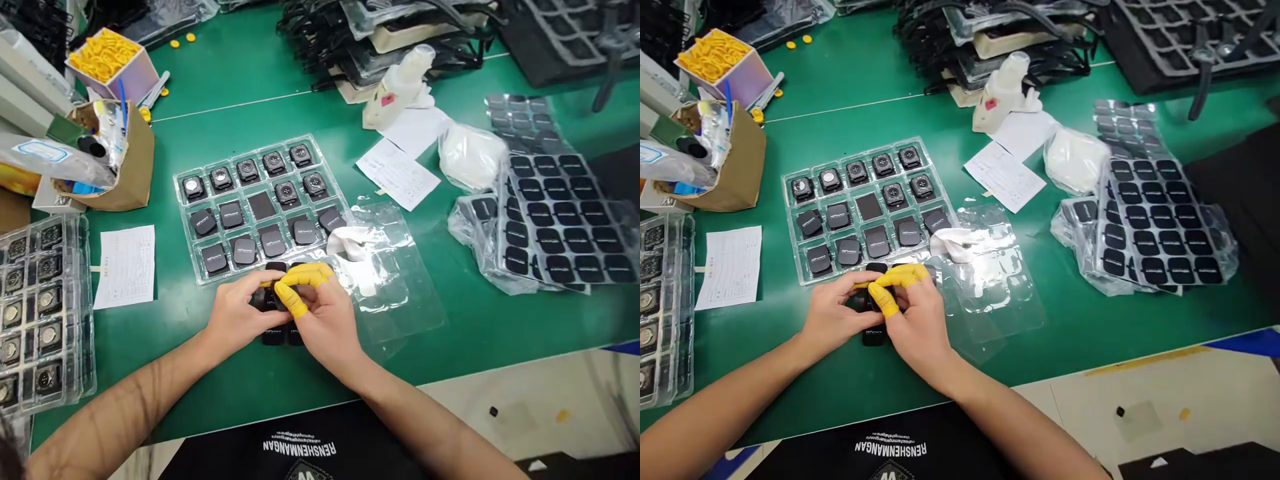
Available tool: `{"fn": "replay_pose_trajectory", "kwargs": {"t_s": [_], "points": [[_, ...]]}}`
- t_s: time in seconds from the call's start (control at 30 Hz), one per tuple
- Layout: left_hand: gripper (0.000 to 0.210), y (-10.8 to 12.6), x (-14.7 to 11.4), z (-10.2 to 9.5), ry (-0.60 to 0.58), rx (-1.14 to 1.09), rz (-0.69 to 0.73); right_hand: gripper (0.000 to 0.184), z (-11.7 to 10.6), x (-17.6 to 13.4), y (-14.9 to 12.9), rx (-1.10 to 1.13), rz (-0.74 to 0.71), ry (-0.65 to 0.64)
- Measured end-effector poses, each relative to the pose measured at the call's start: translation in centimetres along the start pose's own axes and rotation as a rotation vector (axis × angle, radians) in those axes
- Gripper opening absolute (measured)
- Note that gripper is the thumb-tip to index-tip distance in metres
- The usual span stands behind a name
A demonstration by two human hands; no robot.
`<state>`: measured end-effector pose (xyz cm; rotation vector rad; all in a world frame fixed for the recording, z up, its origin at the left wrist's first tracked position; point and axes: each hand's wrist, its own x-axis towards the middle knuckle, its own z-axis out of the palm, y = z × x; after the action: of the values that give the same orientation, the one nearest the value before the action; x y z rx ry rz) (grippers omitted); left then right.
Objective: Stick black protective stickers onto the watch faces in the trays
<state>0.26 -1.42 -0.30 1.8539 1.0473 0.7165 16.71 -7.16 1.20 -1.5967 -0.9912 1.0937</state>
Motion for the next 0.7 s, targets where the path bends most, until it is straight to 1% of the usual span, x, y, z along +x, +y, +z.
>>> {"fn": "replay_pose_trajectory", "kwargs": {"t_s": [0.07,0.13,0.2,0.27,0.3,0.33,0.4,0.43,0.47,0.53,0.63,0.67,0.7], "points": [[0.049,0.0,0.0,-0.1,0.012,0.006,0.008,0.015,0.2,-0.1,-0.5,-0.109,-0.070,0.046],[0.047,0.1,0.1,-0.1,0.011,-0.017,-0.005,0.019,-0.4,0.0,-1.0,-0.195,-0.144,0.075],[0.046,0.3,0.2,-0.2,0.008,-0.058,-0.026,0.022,-2.1,0.1,-1.2,-0.172,-0.163,0.042],[0.047,0.5,0.4,-0.3,0.010,-0.123,-0.037,0.026,-4.7,0.4,-1.0,-0.105,-0.140,-0.018],[0.048,0.6,0.5,-0.3,0.014,-0.159,-0.036,0.029,-6.1,0.6,-0.8,-0.126,-0.131,-0.027],[0.047,0.7,0.5,-0.3,0.019,-0.190,-0.034,0.030,-7.5,0.9,-0.4,-0.232,-0.138,-0.003],[0.043,0.8,0.6,-0.3,0.019,-0.225,-0.029,0.029,-9.6,1.8,0.6,-0.546,-0.205,0.132],[0.041,0.8,0.6,-0.3,0.017,-0.231,-0.025,0.027,-10.4,2.5,1.2,-0.676,-0.249,0.199],[0.040,0.9,0.7,-0.4,0.014,-0.236,-0.023,0.026,-10.8,3.2,1.7,-0.757,-0.296,0.252],[0.040,1.0,0.7,-0.3,0.012,-0.252,-0.042,0.021,-11.2,4.5,2.5,-0.807,-0.399,0.296],[0.042,1.0,0.7,-0.3,0.014,-0.290,-0.123,0.006,-10.7,5.3,2.4,-0.784,-0.644,0.357],[0.042,1.0,0.7,-0.3,0.010,-0.297,-0.148,0.004,-10.2,5.1,2.0,-0.732,-0.732,0.348],[0.043,1.0,0.6,-0.3,0.006,-0.300,-0.162,0.006,-9.6,4.8,1.5,-0.665,-0.814,0.293]]}}
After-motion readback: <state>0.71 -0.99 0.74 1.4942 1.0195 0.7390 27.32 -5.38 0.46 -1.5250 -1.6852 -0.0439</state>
